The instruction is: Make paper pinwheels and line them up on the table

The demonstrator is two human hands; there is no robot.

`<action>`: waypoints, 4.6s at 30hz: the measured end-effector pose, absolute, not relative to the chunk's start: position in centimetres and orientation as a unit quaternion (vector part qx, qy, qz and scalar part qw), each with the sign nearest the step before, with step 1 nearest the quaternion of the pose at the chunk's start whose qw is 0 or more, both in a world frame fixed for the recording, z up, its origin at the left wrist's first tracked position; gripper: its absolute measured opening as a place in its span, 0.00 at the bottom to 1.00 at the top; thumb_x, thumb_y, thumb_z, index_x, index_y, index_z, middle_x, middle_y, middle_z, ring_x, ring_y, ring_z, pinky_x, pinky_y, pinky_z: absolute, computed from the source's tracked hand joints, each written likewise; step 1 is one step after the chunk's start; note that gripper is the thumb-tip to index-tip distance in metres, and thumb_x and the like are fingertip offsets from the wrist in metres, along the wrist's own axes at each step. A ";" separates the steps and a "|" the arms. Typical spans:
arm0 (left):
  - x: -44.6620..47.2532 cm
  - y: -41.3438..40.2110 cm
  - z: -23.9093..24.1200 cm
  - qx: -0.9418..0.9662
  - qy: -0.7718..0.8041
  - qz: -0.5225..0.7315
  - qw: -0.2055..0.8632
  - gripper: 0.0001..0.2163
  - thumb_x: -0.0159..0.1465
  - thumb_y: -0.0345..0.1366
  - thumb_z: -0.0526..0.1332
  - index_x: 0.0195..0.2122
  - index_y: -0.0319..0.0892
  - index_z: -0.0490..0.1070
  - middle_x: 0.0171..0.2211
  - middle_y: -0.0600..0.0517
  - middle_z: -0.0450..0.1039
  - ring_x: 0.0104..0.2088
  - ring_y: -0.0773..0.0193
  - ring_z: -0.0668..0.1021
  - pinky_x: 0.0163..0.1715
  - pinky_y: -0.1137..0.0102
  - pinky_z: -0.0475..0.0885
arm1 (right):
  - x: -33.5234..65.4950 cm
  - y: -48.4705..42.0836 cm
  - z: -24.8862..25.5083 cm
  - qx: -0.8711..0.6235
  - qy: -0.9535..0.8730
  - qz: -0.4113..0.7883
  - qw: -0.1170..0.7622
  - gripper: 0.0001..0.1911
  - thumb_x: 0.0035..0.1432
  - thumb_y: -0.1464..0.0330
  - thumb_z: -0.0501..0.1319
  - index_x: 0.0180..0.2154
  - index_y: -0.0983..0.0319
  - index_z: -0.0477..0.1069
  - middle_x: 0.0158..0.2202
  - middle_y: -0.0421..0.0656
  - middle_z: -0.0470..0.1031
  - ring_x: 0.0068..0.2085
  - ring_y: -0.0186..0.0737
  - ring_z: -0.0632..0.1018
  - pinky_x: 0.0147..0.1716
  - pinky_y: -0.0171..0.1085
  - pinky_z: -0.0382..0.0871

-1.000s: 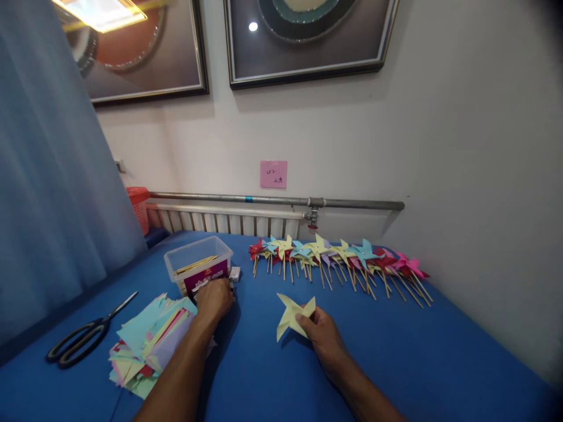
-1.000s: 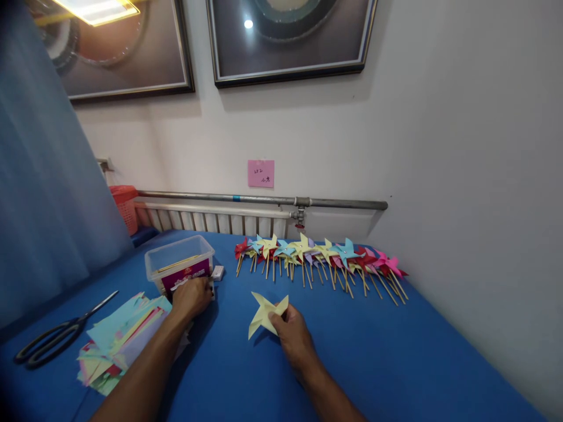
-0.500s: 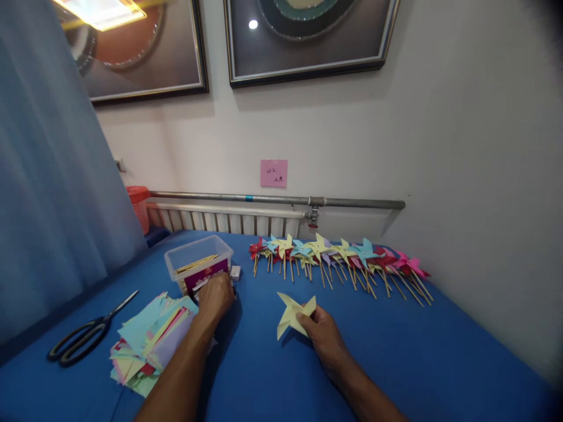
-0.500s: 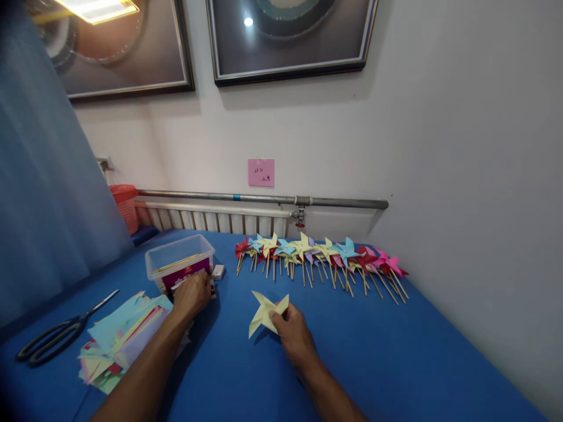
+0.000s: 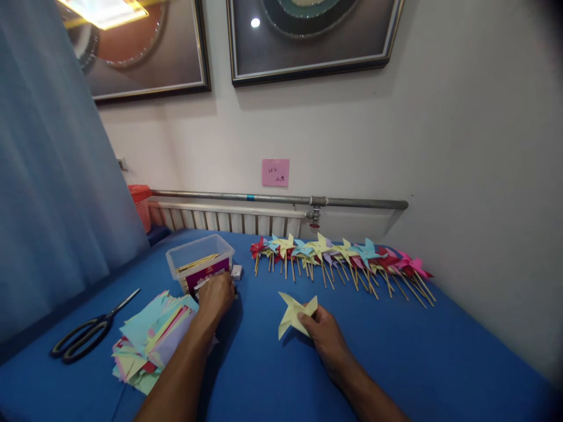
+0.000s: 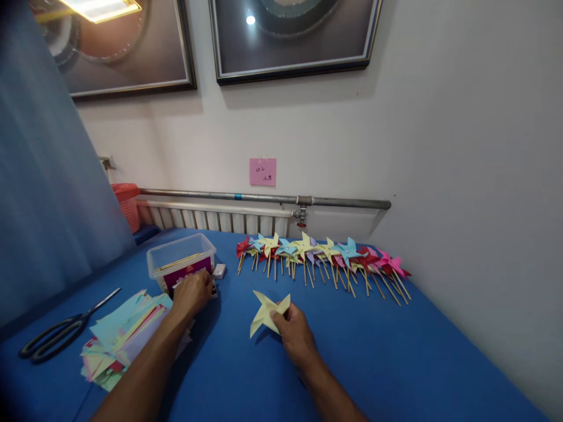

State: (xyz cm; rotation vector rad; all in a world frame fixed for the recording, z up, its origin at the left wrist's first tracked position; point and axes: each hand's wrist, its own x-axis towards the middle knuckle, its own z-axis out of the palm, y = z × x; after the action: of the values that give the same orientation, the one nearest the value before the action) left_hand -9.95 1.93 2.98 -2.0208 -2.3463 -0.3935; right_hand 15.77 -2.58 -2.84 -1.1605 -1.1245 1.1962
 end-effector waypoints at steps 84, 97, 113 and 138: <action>1.8 -3.0 -0.7 -0.606 -0.531 -0.472 -0.358 0.04 0.59 0.31 0.59 0.29 0.42 0.72 0.29 0.54 0.75 0.32 0.65 0.74 0.35 0.72 0.68 | 14.2 -3.1 -2.8 -0.466 -0.434 0.500 0.588 0.19 0.44 0.57 0.71 0.34 0.61 0.72 0.26 0.38 0.75 0.27 0.39 0.73 0.28 0.35 0.65; 1.6 -2.8 -0.7 -0.586 -0.514 -0.486 -0.396 0.03 0.58 0.31 0.58 0.29 0.42 0.71 0.27 0.55 0.73 0.30 0.66 0.73 0.33 0.73 0.67 | 14.3 -3.2 -2.9 -0.449 -0.463 0.501 0.577 0.21 0.47 0.53 0.70 0.35 0.62 0.74 0.26 0.40 0.77 0.27 0.40 0.74 0.28 0.35 0.65; 1.8 -2.5 -1.3 -0.543 -0.491 -0.548 -0.404 0.04 0.53 0.29 0.61 0.28 0.41 0.66 0.25 0.57 0.66 0.27 0.68 0.68 0.30 0.74 0.64 | 14.4 -2.9 -3.3 -0.437 -0.447 0.518 0.584 0.21 0.43 0.56 0.73 0.35 0.61 0.71 0.26 0.36 0.74 0.29 0.39 0.72 0.31 0.35 0.65; -11.8 4.8 10.0 -0.643 -0.686 -0.340 -0.020 0.14 0.66 0.37 0.54 0.46 0.40 0.77 0.47 0.43 0.79 0.49 0.53 0.78 0.49 0.65 0.68 | 15.3 -1.1 -5.1 -0.437 -0.393 0.551 0.593 0.21 0.41 0.58 0.74 0.36 0.60 0.75 0.28 0.39 0.78 0.30 0.42 0.77 0.32 0.36 0.69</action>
State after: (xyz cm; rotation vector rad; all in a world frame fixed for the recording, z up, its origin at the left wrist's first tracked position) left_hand -11.76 4.76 10.00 -2.0459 -2.1820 -1.0827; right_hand 15.29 -1.14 -5.10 -1.0160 -0.9131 1.2806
